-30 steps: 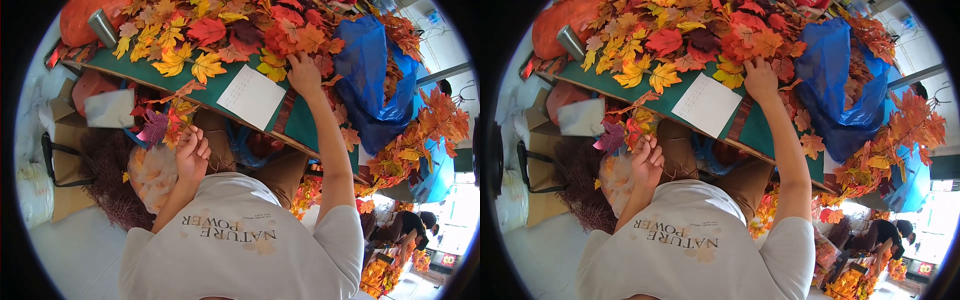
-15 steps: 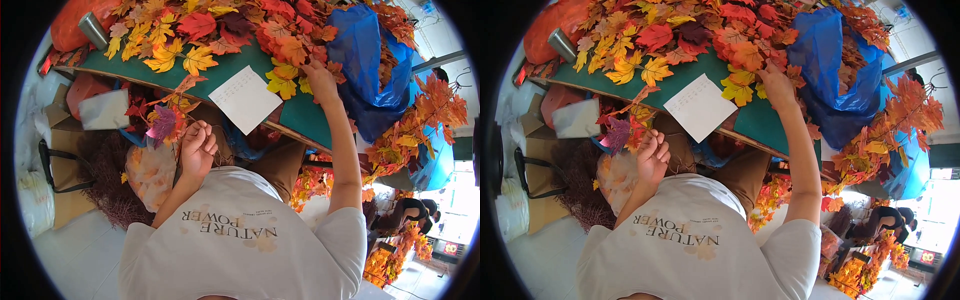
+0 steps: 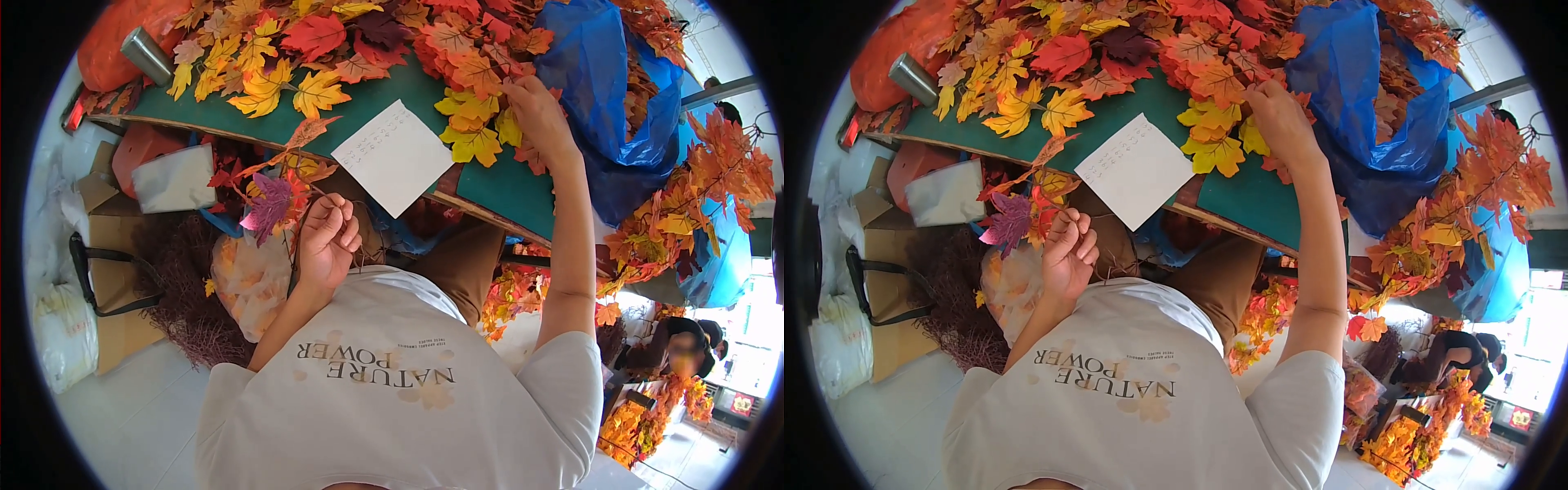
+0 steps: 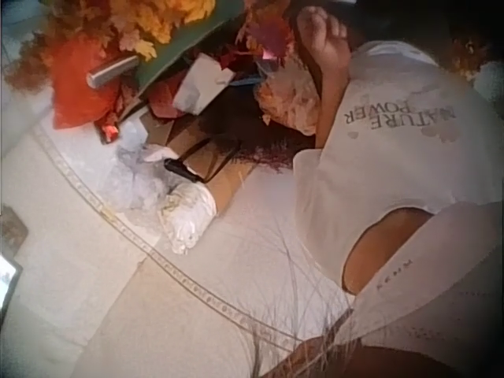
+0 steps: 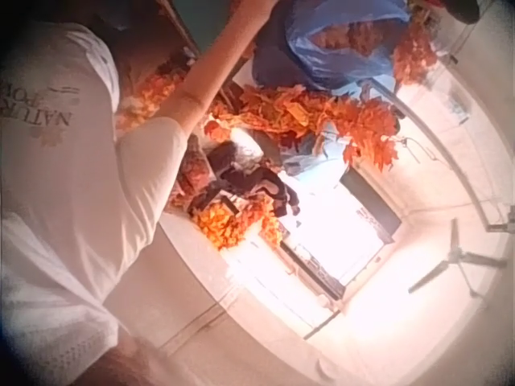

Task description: The person assembles artificial maple leaves onto a branch or stem by hand.

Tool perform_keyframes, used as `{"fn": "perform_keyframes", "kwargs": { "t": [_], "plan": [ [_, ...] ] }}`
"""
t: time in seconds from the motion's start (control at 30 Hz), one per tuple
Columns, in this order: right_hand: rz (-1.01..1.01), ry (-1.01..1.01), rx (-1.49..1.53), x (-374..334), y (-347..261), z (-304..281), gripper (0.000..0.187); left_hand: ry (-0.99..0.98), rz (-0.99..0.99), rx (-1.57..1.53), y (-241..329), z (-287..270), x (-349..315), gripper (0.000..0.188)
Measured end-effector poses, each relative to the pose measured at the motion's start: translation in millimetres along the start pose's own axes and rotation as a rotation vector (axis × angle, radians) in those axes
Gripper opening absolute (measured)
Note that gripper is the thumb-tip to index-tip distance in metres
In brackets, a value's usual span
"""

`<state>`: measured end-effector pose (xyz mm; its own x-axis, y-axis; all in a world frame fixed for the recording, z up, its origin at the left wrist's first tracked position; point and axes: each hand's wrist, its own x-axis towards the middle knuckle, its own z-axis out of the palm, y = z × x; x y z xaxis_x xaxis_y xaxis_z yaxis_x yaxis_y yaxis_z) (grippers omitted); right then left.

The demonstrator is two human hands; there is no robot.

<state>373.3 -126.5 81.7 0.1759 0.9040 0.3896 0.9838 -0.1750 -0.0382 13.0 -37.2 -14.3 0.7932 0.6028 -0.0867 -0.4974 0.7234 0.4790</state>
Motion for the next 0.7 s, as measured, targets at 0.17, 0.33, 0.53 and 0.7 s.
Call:
{"fn": "perform_keyframes", "kwargs": {
  "t": [0.17, 0.33, 0.53, 0.7],
  "plan": [
    [0.05, 0.377, 0.067, 0.7, -9.3, -35.2, 0.026, 0.081, 0.043, 0.043, 2.3, 4.0, -0.4, 0.015],
    [0.78, 0.589, 1.249, -5.5, -15.9, -27.1, 0.019, 0.095, 0.034, 0.096, 2.2, 13.0, 4.4, 0.021],
    [0.68, 0.4, 1.859, -33.6, -154.0, 27.3, 0.008, 0.056, 0.048, 0.169, -4.0, 32.2, 17.8, 0.025],
    [0.772, 0.116, 1.894, -50.5, -211.5, 53.9, 0.01, 0.059, 0.088, 0.202, -0.8, 43.7, 22.5, 0.026]
  ]
}}
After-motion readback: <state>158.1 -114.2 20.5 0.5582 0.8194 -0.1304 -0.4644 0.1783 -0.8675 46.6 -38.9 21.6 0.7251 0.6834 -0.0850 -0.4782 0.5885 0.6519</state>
